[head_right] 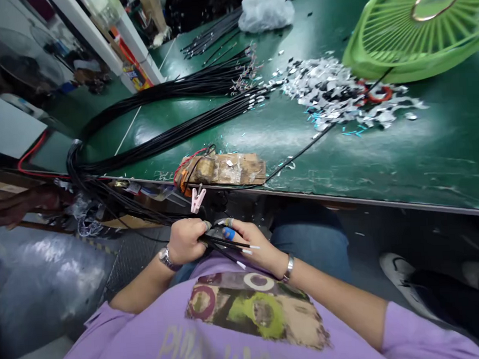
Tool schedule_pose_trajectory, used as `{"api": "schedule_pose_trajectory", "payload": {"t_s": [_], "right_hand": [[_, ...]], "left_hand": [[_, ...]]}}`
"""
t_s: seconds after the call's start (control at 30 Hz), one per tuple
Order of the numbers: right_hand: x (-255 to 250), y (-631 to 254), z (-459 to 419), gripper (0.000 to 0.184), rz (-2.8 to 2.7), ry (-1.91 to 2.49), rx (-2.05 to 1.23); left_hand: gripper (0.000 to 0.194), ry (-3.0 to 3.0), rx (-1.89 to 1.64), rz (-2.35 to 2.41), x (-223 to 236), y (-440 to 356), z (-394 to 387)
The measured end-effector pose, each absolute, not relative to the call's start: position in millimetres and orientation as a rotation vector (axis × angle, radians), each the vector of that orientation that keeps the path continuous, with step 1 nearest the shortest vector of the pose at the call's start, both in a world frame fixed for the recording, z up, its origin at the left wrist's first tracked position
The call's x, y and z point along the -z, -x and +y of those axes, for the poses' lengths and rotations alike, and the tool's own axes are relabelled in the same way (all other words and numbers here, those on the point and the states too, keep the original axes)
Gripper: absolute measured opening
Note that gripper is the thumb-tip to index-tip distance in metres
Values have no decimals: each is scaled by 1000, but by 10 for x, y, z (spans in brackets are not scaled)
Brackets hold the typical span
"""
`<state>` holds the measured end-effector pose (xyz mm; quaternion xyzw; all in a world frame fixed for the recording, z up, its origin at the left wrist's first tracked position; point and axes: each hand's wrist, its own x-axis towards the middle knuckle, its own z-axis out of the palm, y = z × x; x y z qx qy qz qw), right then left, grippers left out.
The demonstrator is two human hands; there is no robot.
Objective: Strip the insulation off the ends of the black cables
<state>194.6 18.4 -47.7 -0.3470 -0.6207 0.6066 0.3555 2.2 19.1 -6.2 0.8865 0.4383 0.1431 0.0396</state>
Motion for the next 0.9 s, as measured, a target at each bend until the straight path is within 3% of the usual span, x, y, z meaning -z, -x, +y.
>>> {"api": "schedule_pose_trajectory", "payload": {"t_s": [0.2, 0.9], "right_hand": [[625, -1909, 165, 47, -1507, 973, -1675], [645, -1858, 191, 52, -1448, 1068, -1678]], "left_hand": [[8, -2881, -557, 1469, 206, -76, 71], [13, -2835, -507, 1527, 309, -84, 62]]}}
